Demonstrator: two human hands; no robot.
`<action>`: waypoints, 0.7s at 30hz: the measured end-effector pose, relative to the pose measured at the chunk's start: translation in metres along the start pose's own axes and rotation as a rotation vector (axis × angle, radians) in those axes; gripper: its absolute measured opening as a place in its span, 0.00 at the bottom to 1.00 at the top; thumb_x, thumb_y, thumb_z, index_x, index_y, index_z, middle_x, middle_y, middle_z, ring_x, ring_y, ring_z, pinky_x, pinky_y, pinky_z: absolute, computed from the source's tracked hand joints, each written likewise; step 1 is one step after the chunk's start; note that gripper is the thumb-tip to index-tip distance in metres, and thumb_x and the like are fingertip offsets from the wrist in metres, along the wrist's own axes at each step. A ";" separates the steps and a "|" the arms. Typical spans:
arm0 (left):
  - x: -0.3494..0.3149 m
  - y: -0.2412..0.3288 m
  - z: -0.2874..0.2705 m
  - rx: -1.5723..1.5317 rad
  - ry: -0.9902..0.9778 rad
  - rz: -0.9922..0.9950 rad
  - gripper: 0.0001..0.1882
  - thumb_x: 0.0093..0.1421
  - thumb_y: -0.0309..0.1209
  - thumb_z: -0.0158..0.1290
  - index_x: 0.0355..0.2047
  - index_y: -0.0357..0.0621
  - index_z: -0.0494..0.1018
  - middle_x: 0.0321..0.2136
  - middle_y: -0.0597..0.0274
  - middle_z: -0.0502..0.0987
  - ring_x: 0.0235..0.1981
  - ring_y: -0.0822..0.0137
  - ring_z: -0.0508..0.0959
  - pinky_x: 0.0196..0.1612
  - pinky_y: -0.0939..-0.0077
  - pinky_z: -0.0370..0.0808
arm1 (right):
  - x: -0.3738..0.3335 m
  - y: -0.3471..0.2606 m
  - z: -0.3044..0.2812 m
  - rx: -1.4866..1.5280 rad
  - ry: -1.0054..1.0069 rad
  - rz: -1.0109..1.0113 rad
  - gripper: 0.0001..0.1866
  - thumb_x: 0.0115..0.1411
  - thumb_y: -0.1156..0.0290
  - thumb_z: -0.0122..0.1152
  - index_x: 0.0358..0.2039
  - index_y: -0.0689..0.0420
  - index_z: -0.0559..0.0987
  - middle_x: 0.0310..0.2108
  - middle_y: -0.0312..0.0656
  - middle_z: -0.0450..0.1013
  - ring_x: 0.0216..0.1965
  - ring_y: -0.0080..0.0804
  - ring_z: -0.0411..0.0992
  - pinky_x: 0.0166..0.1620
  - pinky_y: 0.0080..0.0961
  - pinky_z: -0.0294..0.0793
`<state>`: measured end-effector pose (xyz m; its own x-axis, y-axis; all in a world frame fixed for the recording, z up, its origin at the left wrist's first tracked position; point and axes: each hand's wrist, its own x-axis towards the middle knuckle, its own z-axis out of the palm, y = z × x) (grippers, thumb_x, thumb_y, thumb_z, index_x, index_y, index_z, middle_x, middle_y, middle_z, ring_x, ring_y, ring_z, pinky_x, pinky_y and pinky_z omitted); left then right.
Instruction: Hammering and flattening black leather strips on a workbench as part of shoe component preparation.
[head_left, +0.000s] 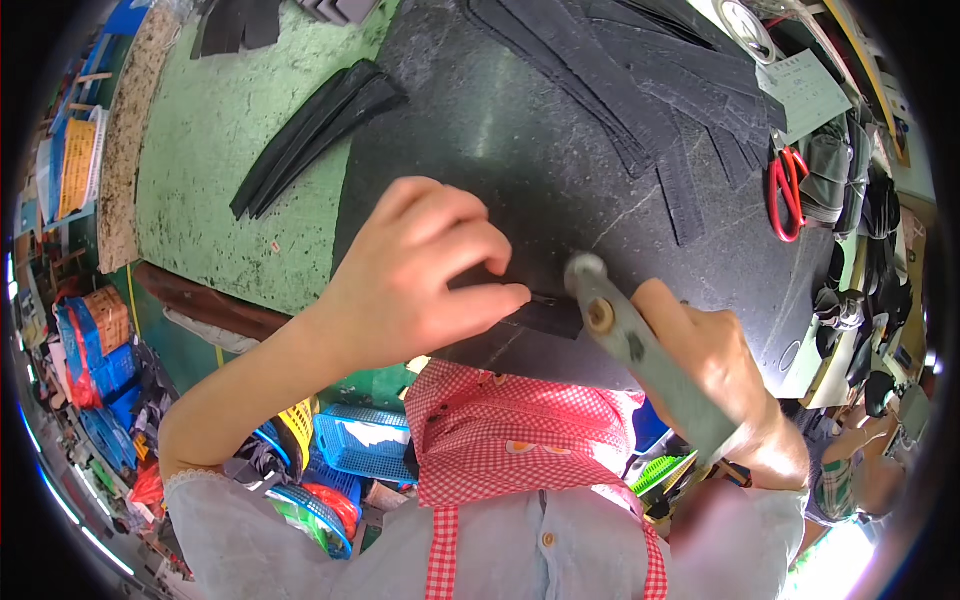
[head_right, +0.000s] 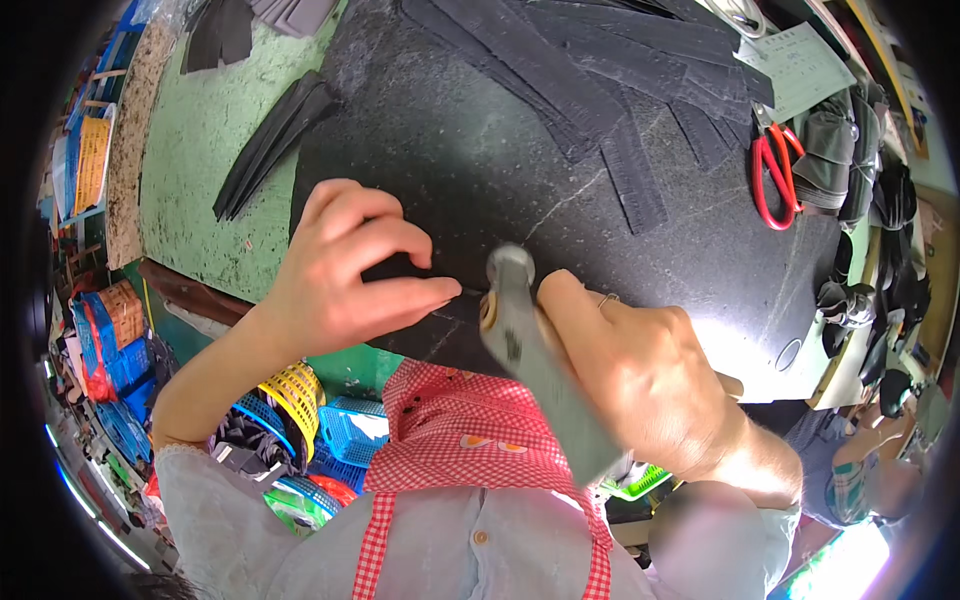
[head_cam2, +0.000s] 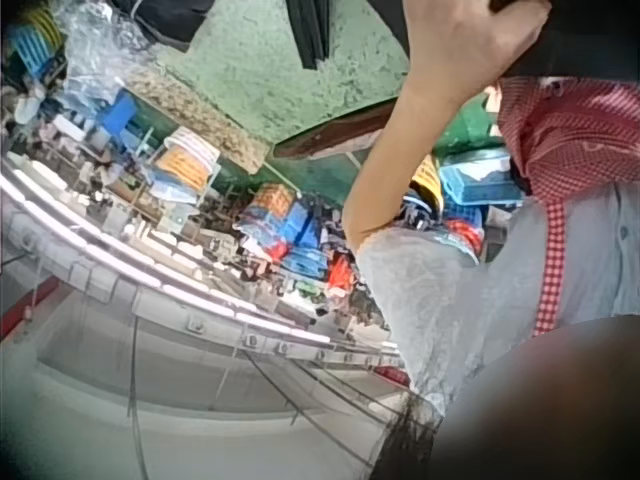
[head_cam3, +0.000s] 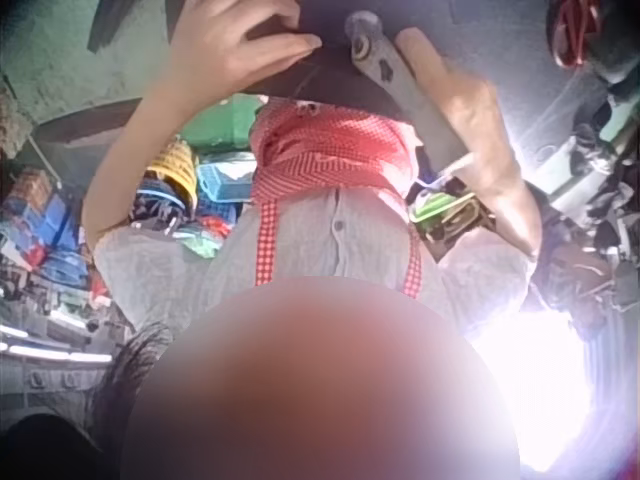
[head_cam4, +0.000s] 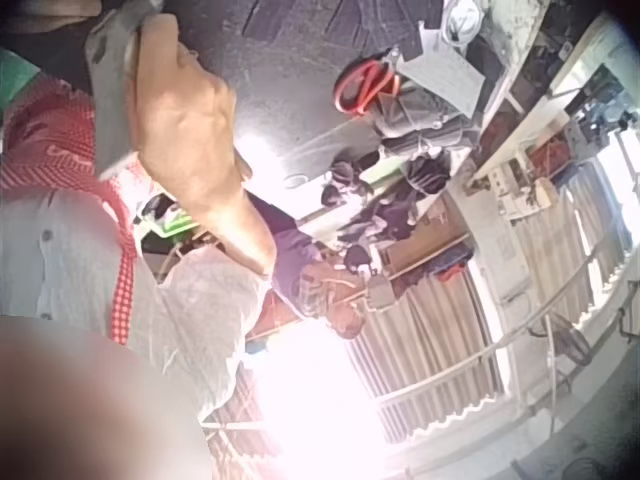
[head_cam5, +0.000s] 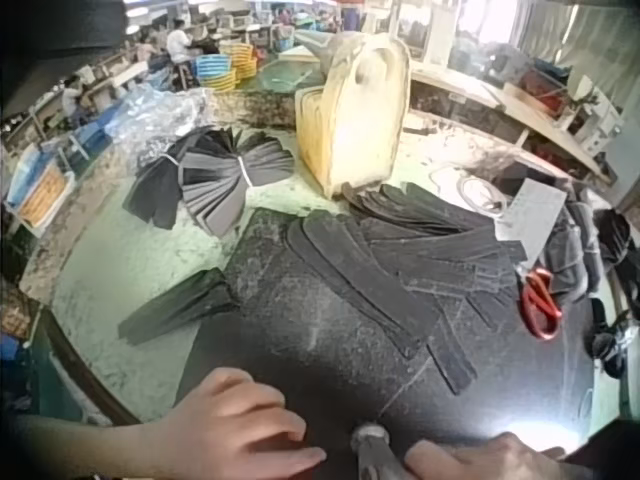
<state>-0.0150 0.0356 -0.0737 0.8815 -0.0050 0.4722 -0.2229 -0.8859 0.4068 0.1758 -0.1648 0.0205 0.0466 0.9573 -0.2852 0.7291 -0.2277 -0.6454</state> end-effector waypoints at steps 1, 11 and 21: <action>-0.001 -0.001 -0.001 -0.002 0.002 -0.002 0.18 0.40 0.34 0.73 0.35 0.60 0.86 0.34 0.75 0.77 0.41 0.63 0.75 0.46 0.60 0.69 | -0.001 0.000 0.005 -0.098 0.035 -0.052 0.10 0.70 0.68 0.60 0.41 0.60 0.70 0.22 0.49 0.74 0.25 0.53 0.79 0.29 0.47 0.78; -0.009 -0.009 -0.016 -0.114 -0.097 -0.131 0.16 0.42 0.32 0.72 0.35 0.59 0.86 0.36 0.74 0.77 0.42 0.62 0.75 0.47 0.59 0.71 | 0.019 -0.013 0.016 -0.040 -0.039 -0.095 0.07 0.68 0.74 0.61 0.39 0.60 0.71 0.21 0.47 0.71 0.23 0.49 0.77 0.25 0.45 0.76; -0.023 -0.023 -0.032 -0.049 -0.062 -0.121 0.16 0.42 0.32 0.72 0.34 0.58 0.85 0.35 0.73 0.78 0.41 0.62 0.76 0.44 0.62 0.71 | 0.040 -0.024 0.009 0.057 -0.074 -0.018 0.10 0.68 0.70 0.61 0.38 0.60 0.69 0.23 0.51 0.75 0.25 0.56 0.78 0.26 0.51 0.75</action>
<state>-0.0434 0.0713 -0.0686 0.9268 0.0706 0.3688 -0.1319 -0.8583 0.4959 0.1539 -0.1224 0.0186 -0.0182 0.9460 -0.3236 0.6892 -0.2226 -0.6895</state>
